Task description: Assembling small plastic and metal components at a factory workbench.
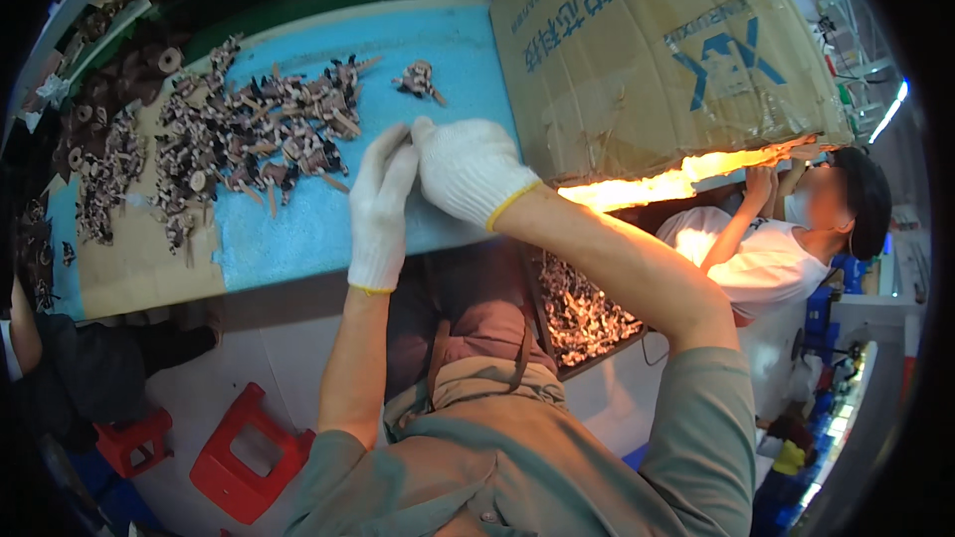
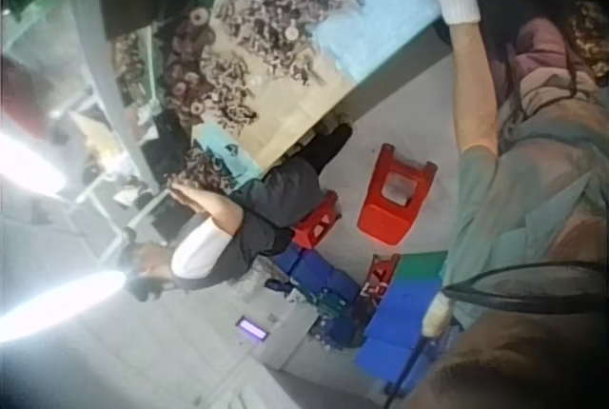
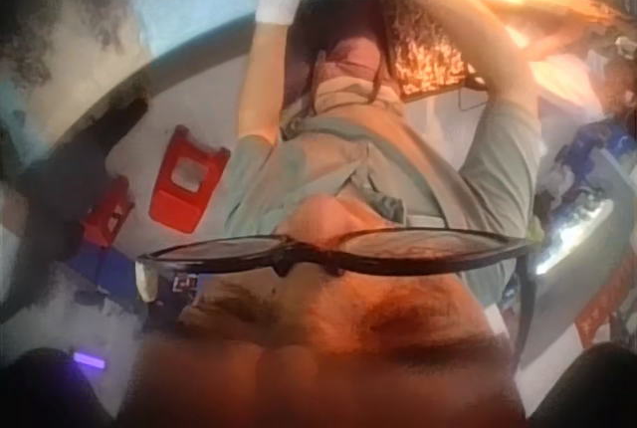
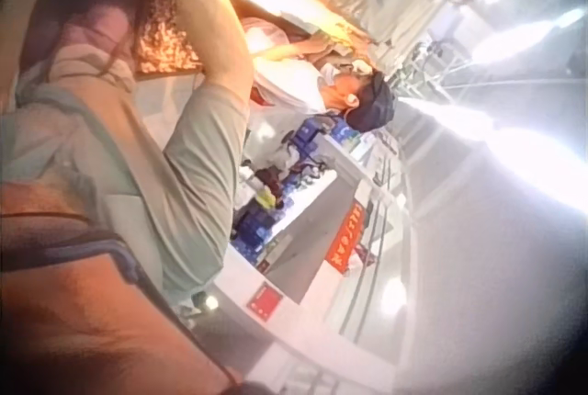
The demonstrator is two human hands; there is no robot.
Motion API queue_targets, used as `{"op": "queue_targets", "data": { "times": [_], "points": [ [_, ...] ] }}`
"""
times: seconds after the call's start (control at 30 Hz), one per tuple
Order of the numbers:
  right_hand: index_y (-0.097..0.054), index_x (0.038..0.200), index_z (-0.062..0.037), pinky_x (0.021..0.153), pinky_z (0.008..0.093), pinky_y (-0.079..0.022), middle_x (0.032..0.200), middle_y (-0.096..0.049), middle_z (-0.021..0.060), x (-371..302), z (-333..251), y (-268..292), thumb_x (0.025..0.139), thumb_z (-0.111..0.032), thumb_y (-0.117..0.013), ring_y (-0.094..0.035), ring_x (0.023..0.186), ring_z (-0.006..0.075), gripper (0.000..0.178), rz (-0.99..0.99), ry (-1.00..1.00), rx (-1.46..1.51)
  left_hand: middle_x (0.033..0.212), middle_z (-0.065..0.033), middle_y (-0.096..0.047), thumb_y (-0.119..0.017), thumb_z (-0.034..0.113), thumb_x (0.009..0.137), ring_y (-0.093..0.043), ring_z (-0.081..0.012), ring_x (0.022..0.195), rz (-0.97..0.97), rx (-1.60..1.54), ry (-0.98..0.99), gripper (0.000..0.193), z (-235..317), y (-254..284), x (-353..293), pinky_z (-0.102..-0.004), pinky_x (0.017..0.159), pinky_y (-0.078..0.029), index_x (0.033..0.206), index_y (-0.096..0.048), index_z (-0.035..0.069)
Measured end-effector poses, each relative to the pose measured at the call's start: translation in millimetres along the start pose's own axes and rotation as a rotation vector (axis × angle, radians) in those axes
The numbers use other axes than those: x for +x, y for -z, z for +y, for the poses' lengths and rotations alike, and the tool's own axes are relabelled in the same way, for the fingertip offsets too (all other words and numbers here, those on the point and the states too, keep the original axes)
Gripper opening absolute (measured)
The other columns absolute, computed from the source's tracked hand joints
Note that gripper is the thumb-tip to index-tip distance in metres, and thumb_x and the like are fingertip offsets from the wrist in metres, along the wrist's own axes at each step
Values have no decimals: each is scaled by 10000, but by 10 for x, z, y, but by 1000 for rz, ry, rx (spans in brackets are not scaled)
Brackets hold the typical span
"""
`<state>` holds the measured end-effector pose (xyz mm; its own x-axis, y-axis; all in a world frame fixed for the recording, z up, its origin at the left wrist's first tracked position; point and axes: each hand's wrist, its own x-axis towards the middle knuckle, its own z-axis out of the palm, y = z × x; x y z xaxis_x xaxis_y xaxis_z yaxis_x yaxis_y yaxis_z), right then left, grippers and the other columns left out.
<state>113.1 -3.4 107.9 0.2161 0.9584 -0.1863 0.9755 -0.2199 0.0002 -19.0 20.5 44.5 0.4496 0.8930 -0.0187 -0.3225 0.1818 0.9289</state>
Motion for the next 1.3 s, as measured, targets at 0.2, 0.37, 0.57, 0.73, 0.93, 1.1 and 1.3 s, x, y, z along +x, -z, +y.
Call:
{"op": "queue_targets", "data": {
  "times": [0.2, 0.37, 0.57, 0.73, 0.93, 1.1, 1.3],
  "points": [
    [-661, 1160, -10, 758, 543, -607, 921, -777, 243, -49, -64, 76, 981, -250, -608, -779, 869, 418, 304, 8, 3, 62, 1320, -138, -693, -606, 317, 1105, -633, -188, 1172, 9, 23, 50, 502, -241, 106, 71, -327, 1049, -492, 1427, -617, -68],
    [-627, 1164, -55, 748, 505, -601, 835, -741, 187, -290, 195, 179, 1019, -174, -554, -759, 819, 399, 201, 108, -145, 700, 1135, -151, -763, -539, 396, 1135, -723, -160, 852, -170, 76, 300, 516, 155, 195, -171, -275, 715, -562, 1407, -638, -31],
    [-605, 1171, -34, 731, 504, -598, 945, -700, 192, -408, 181, -344, 971, -178, -647, -733, 791, 399, 250, 522, 187, 501, 1005, -40, -721, -609, 336, 1109, -671, -110, 817, -310, -39, 279, 362, -164, 268, -113, -260, 693, -538, 1244, -697, 12],
    [-623, 1228, -15, 828, 469, -611, 1196, -677, 237, -588, 196, -458, 981, -183, -638, -722, 1004, 399, 299, 684, 221, 302, 1048, -85, -724, -657, 115, 1066, -669, -125, 842, -230, 456, -20, 272, 265, 16, -273, -280, 766, -561, 1265, -689, -67],
    [-661, 1220, -63, 773, 491, -614, 995, -732, 199, -1509, 650, 76, 1049, -290, -589, -745, 878, 401, 293, 88, 181, 580, 1269, -134, -720, -651, 121, 1063, -710, -184, 998, 61, 1004, -353, 427, 581, 187, 485, -320, 915, -570, 1459, -596, -29],
    [-643, 1372, -113, 508, 478, -557, 1084, -694, 108, -1363, 2135, -817, 1086, -308, -527, -716, 783, 257, 365, 254, -238, -262, 1310, -142, -710, -662, 152, 1058, -690, -203, 1097, 77, 966, -384, 485, 419, 12, 180, -338, 946, -558, 1498, -565, -29],
    [-721, 1244, -193, 748, 557, -535, 979, -708, 113, -502, 2789, -763, 1028, -343, -570, -694, 817, 324, 303, 715, -111, -154, 1257, -103, -718, -654, 159, 1063, -681, -140, 979, -105, 778, 42, 443, -295, 157, -180, -275, 811, -551, 1464, -599, -22]
  ]
}}
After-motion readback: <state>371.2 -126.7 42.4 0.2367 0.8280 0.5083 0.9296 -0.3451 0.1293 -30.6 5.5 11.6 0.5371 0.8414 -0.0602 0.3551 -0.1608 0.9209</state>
